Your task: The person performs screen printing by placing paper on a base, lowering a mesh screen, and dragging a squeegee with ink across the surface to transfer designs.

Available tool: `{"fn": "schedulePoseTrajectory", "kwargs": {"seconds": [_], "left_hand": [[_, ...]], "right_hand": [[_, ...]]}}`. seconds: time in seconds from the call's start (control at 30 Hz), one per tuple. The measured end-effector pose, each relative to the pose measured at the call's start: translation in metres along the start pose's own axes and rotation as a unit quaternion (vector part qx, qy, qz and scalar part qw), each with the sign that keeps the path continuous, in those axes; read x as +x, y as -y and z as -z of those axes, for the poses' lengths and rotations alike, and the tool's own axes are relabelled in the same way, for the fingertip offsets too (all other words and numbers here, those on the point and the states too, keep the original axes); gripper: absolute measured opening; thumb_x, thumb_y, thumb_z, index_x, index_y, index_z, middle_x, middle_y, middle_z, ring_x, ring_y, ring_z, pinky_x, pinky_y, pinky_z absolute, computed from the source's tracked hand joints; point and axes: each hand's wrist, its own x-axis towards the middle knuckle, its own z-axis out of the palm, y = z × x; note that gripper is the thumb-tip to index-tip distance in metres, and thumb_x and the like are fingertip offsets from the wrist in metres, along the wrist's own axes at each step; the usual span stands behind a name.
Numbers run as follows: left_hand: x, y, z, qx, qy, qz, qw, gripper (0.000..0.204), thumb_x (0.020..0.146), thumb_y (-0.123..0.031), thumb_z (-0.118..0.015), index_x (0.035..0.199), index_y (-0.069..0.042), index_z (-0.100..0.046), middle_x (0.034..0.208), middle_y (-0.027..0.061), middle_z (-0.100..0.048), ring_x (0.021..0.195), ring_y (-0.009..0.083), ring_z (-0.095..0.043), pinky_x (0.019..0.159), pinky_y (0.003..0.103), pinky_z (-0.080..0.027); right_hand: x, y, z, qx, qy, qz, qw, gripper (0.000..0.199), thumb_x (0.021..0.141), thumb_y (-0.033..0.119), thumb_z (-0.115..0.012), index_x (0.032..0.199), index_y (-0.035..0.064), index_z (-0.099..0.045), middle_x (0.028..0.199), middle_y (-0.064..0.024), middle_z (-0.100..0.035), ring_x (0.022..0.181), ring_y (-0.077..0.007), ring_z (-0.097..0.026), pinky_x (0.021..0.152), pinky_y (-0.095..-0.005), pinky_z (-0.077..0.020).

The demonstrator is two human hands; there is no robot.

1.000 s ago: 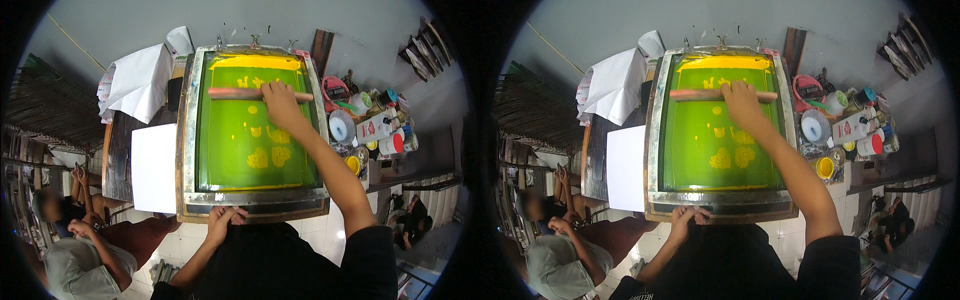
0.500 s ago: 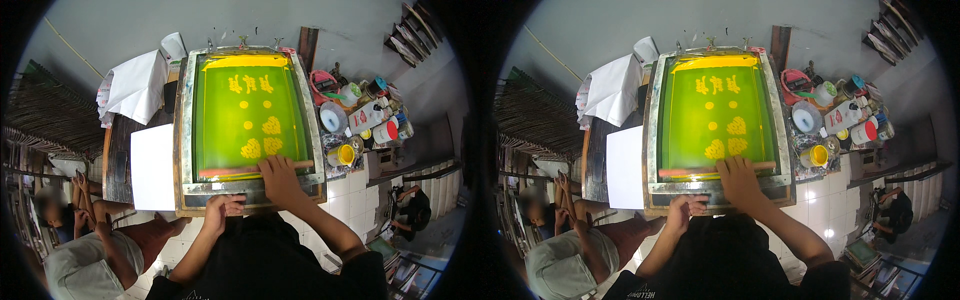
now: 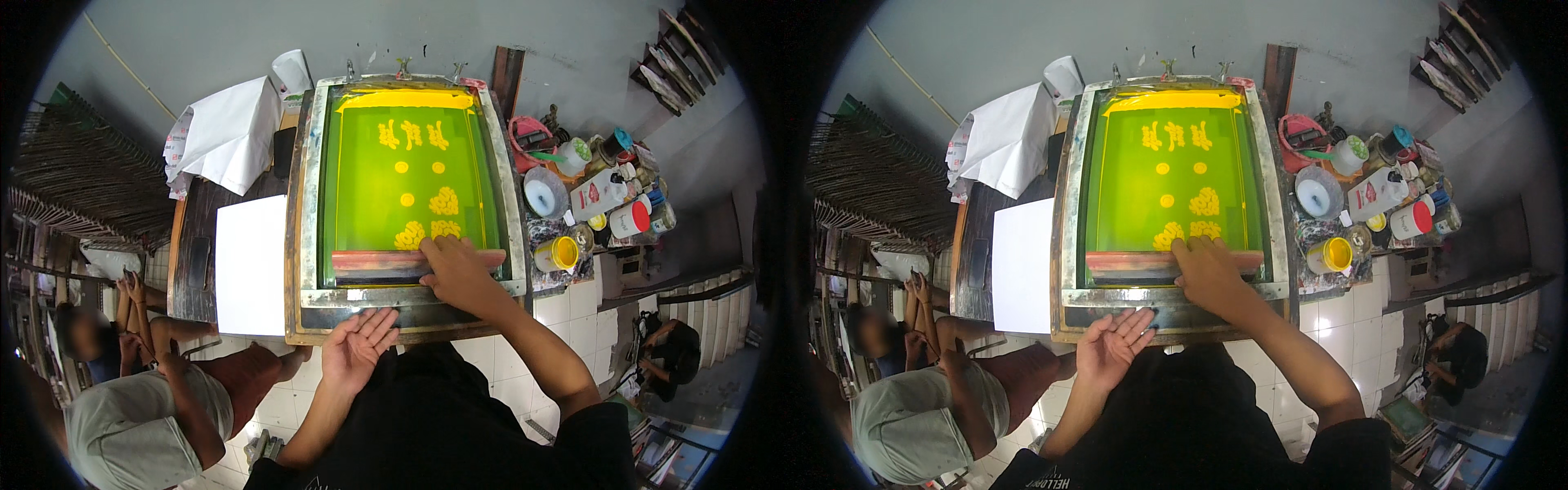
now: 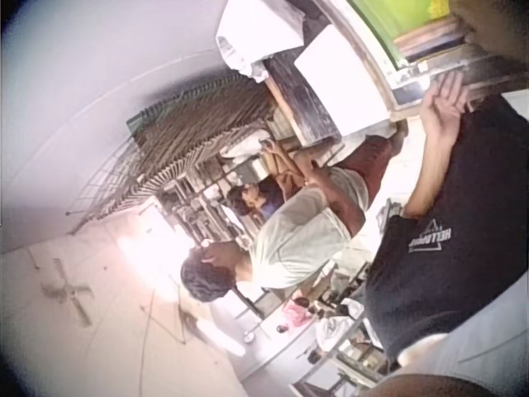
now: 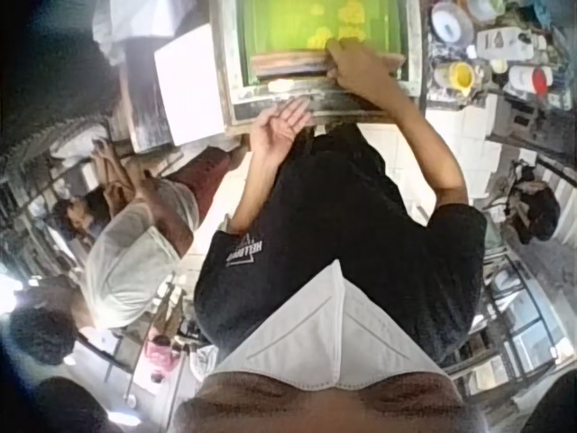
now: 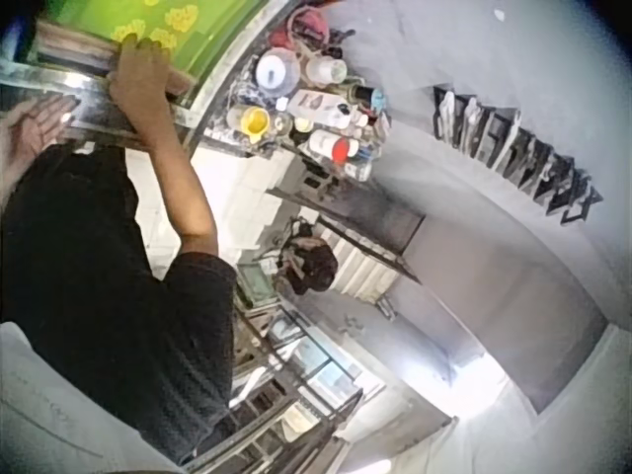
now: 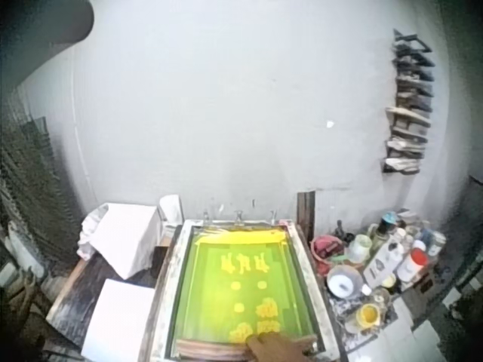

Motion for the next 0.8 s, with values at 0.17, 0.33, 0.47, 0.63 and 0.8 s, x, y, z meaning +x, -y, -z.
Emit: {"fn": "schedulePoseTrajectory", "kwargs": {"seconds": [0.17,0.33,0.47,0.63,0.8], "left_hand": [[0.000,0.004,0.004,-0.054,-0.034,-0.005,0.998,0.035,0.095,-0.020,-0.061,0.123,0.001,-0.061,0.143,0.0255,-0.058,0.139,0.0372,-0.051,0.119,0.051,-0.037],[0.004,0.005,0.013,-0.046,-0.067,0.005,0.997,0.034,0.093,-0.016,-0.060,0.122,0.000,-0.061,0.143,0.0239,-0.058,0.133,0.0342,-0.056,0.111,0.044,-0.040],[0.005,0.005,0.020,-0.045,-0.060,0.014,0.997,0.036,0.088,-0.013,-0.060,0.122,-0.001,-0.062,0.143,0.0220,-0.059,0.131,0.0323,-0.058,0.108,0.042,-0.041],[0.005,0.005,0.027,-0.024,-0.061,0.021,0.998,0.039,0.085,-0.016,-0.061,0.123,-0.004,-0.065,0.144,0.0204,-0.059,0.134,0.0323,-0.054,0.110,0.042,-0.038],[0.004,0.005,0.034,-0.032,-0.056,0.033,0.997,0.038,0.086,-0.017,-0.062,0.122,-0.006,-0.068,0.139,0.0182,-0.062,0.135,0.0328,-0.053,0.112,0.043,-0.036]], "right_hand": [[0.003,0.001,-0.010,-0.034,-0.017,0.022,0.999,0.037,0.080,0.018,-0.077,0.109,0.0036,-0.058,0.097,-0.0162,-0.063,0.096,-0.0347,-0.061,0.082,-0.0462,-0.0428],[0.006,0.003,-0.017,-0.115,-0.100,0.052,0.987,0.018,0.087,0.015,-0.061,0.103,0.0066,-0.059,0.091,-0.0140,-0.060,0.088,-0.0316,-0.059,0.078,-0.0439,-0.0426],[0.027,-0.010,-0.017,-0.157,-0.138,0.067,0.976,0.013,0.088,0.015,-0.057,0.099,0.0082,-0.058,0.088,-0.0125,-0.058,0.086,-0.0295,-0.057,0.077,-0.0424,-0.0421],[0.076,-0.036,-0.009,-0.168,-0.157,0.068,0.971,0.011,0.088,0.014,-0.059,0.098,0.0088,-0.059,0.089,-0.0121,-0.058,0.086,-0.0287,-0.057,0.075,-0.0412,-0.0419],[0.135,-0.069,0.006,-0.173,-0.176,0.075,0.966,0.013,0.089,0.012,-0.060,0.102,0.0089,-0.061,0.091,-0.0125,-0.061,0.089,-0.0294,-0.059,0.078,-0.0419,-0.0429]]}}
